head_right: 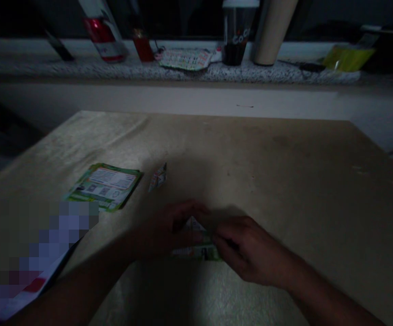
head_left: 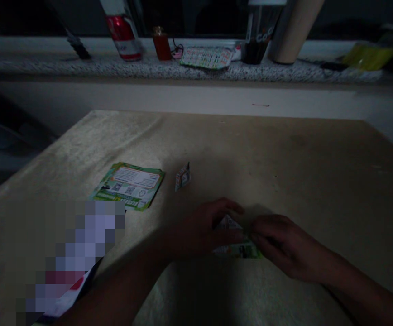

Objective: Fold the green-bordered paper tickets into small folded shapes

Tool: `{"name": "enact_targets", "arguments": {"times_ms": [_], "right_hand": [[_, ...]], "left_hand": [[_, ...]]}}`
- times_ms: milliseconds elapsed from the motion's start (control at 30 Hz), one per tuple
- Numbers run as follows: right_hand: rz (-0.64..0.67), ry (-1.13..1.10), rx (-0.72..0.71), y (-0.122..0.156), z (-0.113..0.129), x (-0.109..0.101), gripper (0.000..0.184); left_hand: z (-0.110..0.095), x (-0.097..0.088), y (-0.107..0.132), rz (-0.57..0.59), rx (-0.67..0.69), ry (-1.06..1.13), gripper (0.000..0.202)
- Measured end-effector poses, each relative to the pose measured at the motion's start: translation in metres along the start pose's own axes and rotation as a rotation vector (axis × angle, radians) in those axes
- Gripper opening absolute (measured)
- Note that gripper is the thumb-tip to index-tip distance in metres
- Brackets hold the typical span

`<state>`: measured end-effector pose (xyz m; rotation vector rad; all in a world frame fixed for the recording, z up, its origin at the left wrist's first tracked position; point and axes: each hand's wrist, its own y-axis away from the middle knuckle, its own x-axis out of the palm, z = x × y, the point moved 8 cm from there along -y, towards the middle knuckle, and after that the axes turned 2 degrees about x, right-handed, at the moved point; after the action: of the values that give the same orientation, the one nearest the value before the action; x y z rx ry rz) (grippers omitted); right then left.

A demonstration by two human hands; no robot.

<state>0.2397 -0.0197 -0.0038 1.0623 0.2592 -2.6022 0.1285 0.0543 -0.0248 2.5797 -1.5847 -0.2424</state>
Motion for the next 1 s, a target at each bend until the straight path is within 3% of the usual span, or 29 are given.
{"name": "enact_targets", "arguments": {"times_ms": [67,167,267,467,700,1000], "right_hand": [[-0.028,0.081,0.027,-0.001,-0.006,-0.006,0.029],[-0.068,0.194,0.095,-0.001,-0.016,-0.013,0.031],[-0.103,0.302,0.158,-0.001,-0.024,-0.016,0.030],[-0.147,0.331,0.101,0.001,-0.019,-0.018,0.020],[-0.057,0.230,-0.012,0.005,-0.006,-0.008,0.013],[-0.059,0.318,-0.145,0.005,0.005,-0.007,0.012]], "left_hand": [[-0.005,-0.016,0.003,-0.148,0.029,-0.128,0.044],[-0.017,-0.036,0.014,-0.324,0.059,-0.533,0.030],[-0.026,-0.032,0.022,-0.260,0.122,-0.774,0.019],[-0.023,-0.008,0.025,-0.054,0.142,-0.911,0.025],[-0.020,-0.003,0.023,-0.010,0.217,-0.964,0.014],[-0.024,0.002,0.027,-0.022,0.283,-1.047,0.009]]}}
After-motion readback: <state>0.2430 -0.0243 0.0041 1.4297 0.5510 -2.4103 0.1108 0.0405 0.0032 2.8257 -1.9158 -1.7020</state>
